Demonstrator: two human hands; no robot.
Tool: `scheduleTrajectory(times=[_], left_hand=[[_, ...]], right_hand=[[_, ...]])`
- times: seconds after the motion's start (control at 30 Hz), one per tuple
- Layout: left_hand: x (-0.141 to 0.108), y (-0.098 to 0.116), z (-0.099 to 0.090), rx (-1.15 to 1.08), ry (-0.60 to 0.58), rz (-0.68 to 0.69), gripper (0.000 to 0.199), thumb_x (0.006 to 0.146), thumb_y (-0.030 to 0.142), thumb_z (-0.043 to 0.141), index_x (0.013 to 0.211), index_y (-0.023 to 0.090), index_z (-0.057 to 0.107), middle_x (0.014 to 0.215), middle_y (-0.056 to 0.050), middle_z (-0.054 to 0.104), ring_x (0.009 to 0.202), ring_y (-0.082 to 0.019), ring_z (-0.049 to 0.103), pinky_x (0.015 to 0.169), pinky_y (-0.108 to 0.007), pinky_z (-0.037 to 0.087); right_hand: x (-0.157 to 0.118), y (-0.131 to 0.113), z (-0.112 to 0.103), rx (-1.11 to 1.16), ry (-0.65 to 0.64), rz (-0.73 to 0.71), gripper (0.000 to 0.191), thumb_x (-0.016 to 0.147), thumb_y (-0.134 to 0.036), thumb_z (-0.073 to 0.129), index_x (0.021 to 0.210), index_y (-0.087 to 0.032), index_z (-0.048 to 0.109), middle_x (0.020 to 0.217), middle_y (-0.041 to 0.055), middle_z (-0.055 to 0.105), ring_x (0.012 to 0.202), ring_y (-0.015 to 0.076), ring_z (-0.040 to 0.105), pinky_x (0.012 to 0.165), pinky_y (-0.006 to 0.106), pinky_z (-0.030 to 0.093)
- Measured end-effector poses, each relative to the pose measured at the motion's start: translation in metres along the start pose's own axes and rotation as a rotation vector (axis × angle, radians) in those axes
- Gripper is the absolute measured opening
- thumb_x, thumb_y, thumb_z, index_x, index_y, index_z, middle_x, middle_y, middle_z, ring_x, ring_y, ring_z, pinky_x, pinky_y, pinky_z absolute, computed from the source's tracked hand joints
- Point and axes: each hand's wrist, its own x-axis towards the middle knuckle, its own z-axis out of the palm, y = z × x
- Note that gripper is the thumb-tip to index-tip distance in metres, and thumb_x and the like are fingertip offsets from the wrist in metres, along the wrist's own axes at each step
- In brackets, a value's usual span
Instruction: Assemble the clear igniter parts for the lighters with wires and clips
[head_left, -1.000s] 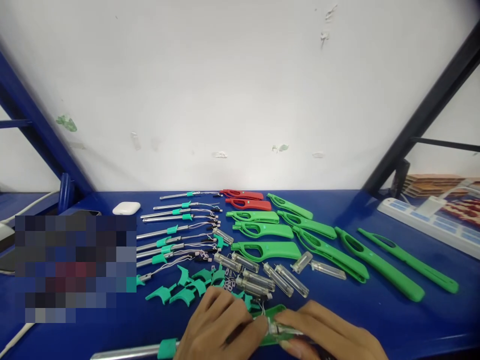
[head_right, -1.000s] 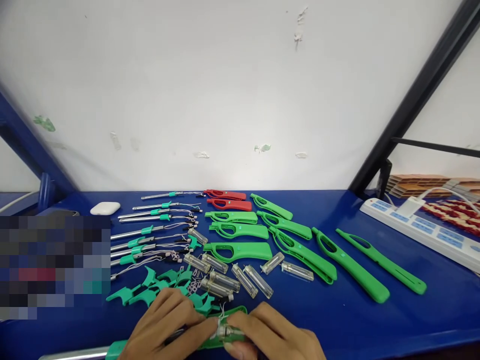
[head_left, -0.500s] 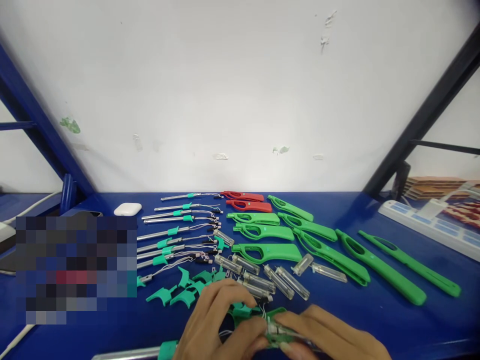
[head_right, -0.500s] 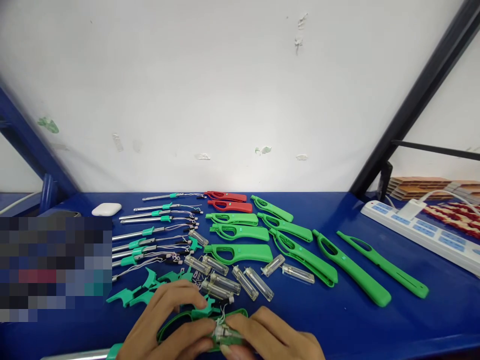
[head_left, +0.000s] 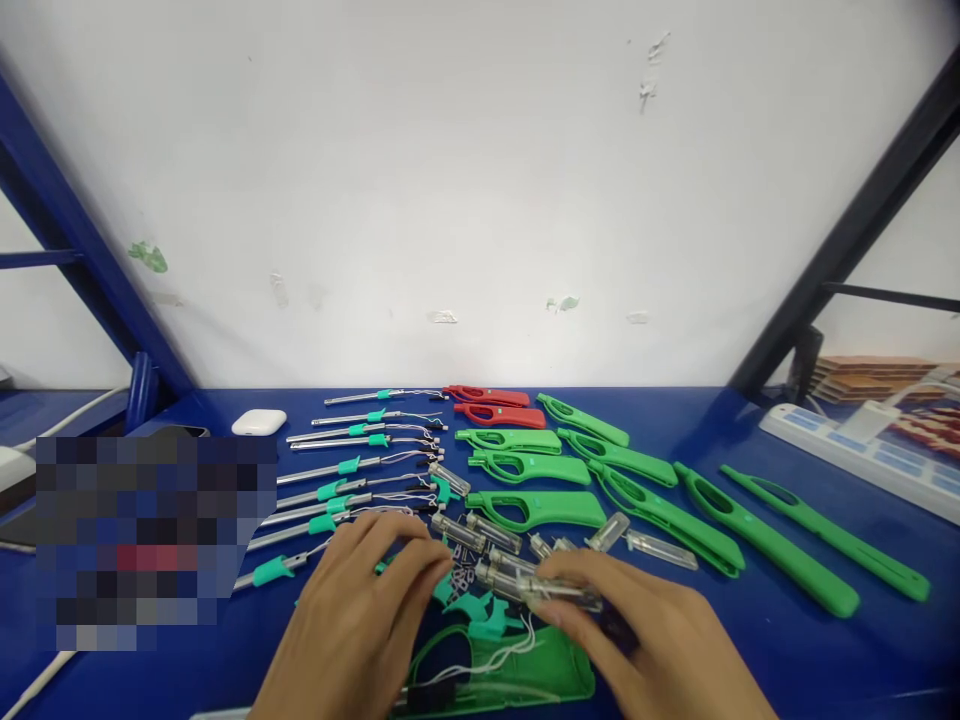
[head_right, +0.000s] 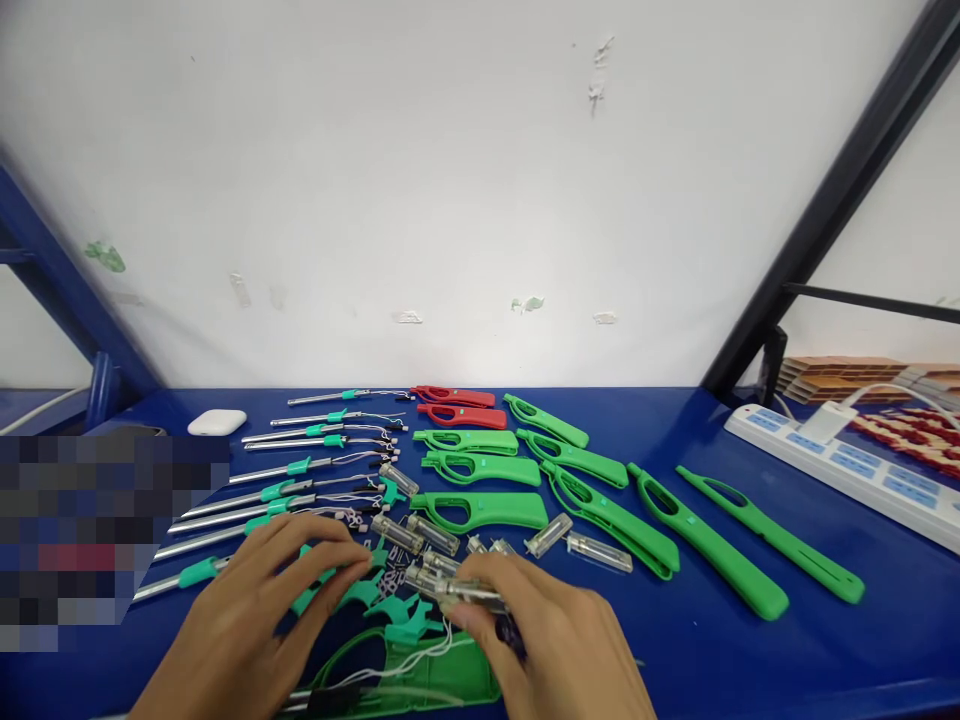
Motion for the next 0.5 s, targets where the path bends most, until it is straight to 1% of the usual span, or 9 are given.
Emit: scheduleTrajectory(times=[0.07,0.13,0.23,0.3,0.37,0.43,0.47,0.5], left_hand=[[0.000,-0.006,0.004,0.072,-0.003,-0.011,0.023,0.108,0.016,0.048,0.100,0.024,0.069,0.098,-0.002,0.070,0.086,-0.021,0.066,0.078,-0.035,0.054],[0.000,-0.009,0.009,0.105,-0.019,-0.014,0.025,0.107,0.014,0.047,0.098,0.023,0.069,0.097,-0.003,0.070,0.085,-0.023,0.066,0.076,-0.037,0.054],[-0.001,-0.010,0.011,0.119,-0.035,-0.002,0.031,0.104,0.007,0.045,0.099,0.023,0.070,0.097,-0.003,0.071,0.084,-0.022,0.067,0.074,-0.037,0.055],[-0.001,-0.009,0.007,0.118,-0.042,0.008,0.036,0.103,0.004,0.042,0.104,0.024,0.072,0.100,-0.003,0.072,0.086,-0.021,0.069,0.073,-0.034,0.057],[-0.003,-0.007,-0.001,0.107,-0.063,0.015,0.037,0.105,0.007,0.040,0.115,0.024,0.071,0.105,-0.003,0.073,0.090,-0.019,0.070,0.073,-0.030,0.059],[-0.011,-0.006,-0.010,0.092,-0.083,0.043,0.034,0.110,0.016,0.039,0.123,0.025,0.069,0.104,-0.003,0.073,0.090,-0.017,0.072,0.075,-0.026,0.060],[-0.016,-0.007,-0.014,0.103,-0.107,0.066,0.030,0.112,0.024,0.041,0.127,0.027,0.068,0.103,-0.001,0.074,0.090,-0.016,0.073,0.078,-0.024,0.061],[-0.023,-0.008,-0.017,0.103,-0.057,0.108,0.028,0.114,0.032,0.042,0.125,0.029,0.068,0.102,0.000,0.074,0.089,-0.015,0.074,0.079,-0.023,0.061]], right_hand=[[0.014,-0.005,0.007,-0.070,0.035,-0.031,0.036,0.110,-0.055,0.044,0.109,-0.030,0.071,0.097,-0.0010,0.081,0.075,0.0172,0.080,0.063,0.023,0.062],[0.027,-0.011,0.014,-0.188,0.081,-0.075,0.047,0.113,-0.055,0.033,0.106,-0.028,0.071,0.095,0.0007,0.079,0.067,0.0165,0.077,0.054,0.023,0.057],[0.037,-0.015,0.018,-0.318,0.144,-0.099,0.056,0.114,-0.052,0.023,0.113,-0.025,0.072,0.104,0.0058,0.077,0.059,0.0161,0.074,0.042,0.024,0.048],[0.033,-0.013,0.014,-0.293,0.154,-0.095,0.054,0.114,-0.050,0.024,0.116,-0.026,0.072,0.106,0.0065,0.076,0.060,0.0155,0.074,0.044,0.023,0.051],[0.020,-0.009,0.007,-0.209,0.110,-0.089,0.045,0.114,-0.049,0.032,0.112,-0.029,0.072,0.104,0.0032,0.076,0.064,0.0136,0.075,0.053,0.022,0.058],[0.004,-0.003,0.001,-0.119,0.027,-0.082,0.032,0.112,-0.047,0.043,0.112,-0.033,0.072,0.103,-0.0001,0.075,0.065,0.0115,0.075,0.063,0.020,0.062],[-0.004,0.000,-0.002,-0.091,-0.010,-0.084,0.027,0.110,-0.047,0.049,0.114,-0.034,0.072,0.104,-0.0008,0.075,0.064,0.0109,0.075,0.065,0.019,0.063],[-0.012,0.003,-0.003,-0.069,-0.040,-0.091,0.024,0.109,-0.048,0.053,0.116,-0.035,0.072,0.105,-0.0012,0.075,0.064,0.0106,0.075,0.066,0.018,0.063]])
